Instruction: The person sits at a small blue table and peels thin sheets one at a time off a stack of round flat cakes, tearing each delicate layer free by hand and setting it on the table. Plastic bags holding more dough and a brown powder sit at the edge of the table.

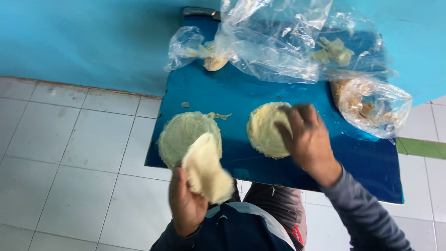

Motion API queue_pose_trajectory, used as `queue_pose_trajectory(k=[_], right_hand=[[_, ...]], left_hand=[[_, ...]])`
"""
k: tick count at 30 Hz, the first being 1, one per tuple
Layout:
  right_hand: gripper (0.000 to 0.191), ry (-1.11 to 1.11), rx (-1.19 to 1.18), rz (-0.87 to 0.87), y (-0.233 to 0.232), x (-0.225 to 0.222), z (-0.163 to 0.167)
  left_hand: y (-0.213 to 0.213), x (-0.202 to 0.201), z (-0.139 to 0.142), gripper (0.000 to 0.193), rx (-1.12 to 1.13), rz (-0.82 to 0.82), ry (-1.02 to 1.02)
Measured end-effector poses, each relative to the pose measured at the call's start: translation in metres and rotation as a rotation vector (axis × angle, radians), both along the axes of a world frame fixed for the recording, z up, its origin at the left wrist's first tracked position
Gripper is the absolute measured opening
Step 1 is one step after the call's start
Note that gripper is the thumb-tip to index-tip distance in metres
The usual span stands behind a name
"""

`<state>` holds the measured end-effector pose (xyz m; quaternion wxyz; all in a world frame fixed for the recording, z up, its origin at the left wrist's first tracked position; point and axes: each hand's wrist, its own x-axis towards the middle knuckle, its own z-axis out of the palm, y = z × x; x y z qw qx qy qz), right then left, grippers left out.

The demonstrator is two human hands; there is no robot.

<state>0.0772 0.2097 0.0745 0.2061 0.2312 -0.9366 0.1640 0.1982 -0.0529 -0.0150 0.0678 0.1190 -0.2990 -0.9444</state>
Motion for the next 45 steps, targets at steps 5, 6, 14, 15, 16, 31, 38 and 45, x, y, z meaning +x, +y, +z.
queue_pose_trajectory(k=[5,6,14,15,16,31,38,45], right_hand=[[0.051,-0.314,-0.421,0.514,-0.041,0.066,0.013],[0.054,-0.33,-0.461,0.531,-0.05,0.075,0.011],[0.037,-0.361,-0.567,0.32,-0.068,0.084,-0.023],[0.034,-0.412,-0.597,0.303,-0.067,0.084,-0.026],[0.032,-0.456,-0.6,0.291,-0.066,0.083,-0.028],[0.017,-0.728,-0.989,0.353,-0.057,0.077,-0.046],[0.007,-0.977,-1.353,0.234,-0.046,0.078,-0.063],[0.022,-1.027,-1.44,0.193,-0.049,0.077,-0.062]], left_hand=[[0.027,-0.017,0.019,0.05,0.116,-0.167,0.011],[0.031,-0.019,0.022,0.049,0.126,-0.199,0.033],[0.044,-0.02,0.015,0.035,0.084,-0.223,0.063],[0.045,-0.02,0.01,0.03,0.084,-0.217,0.067],[0.046,-0.019,0.004,0.025,0.084,-0.212,0.07],[0.055,-0.017,-0.017,0.017,-0.107,-0.202,0.141],[0.051,-0.016,-0.015,0.016,0.068,-0.151,0.111],[0.054,-0.013,-0.013,0.017,-0.054,-0.157,0.055]])
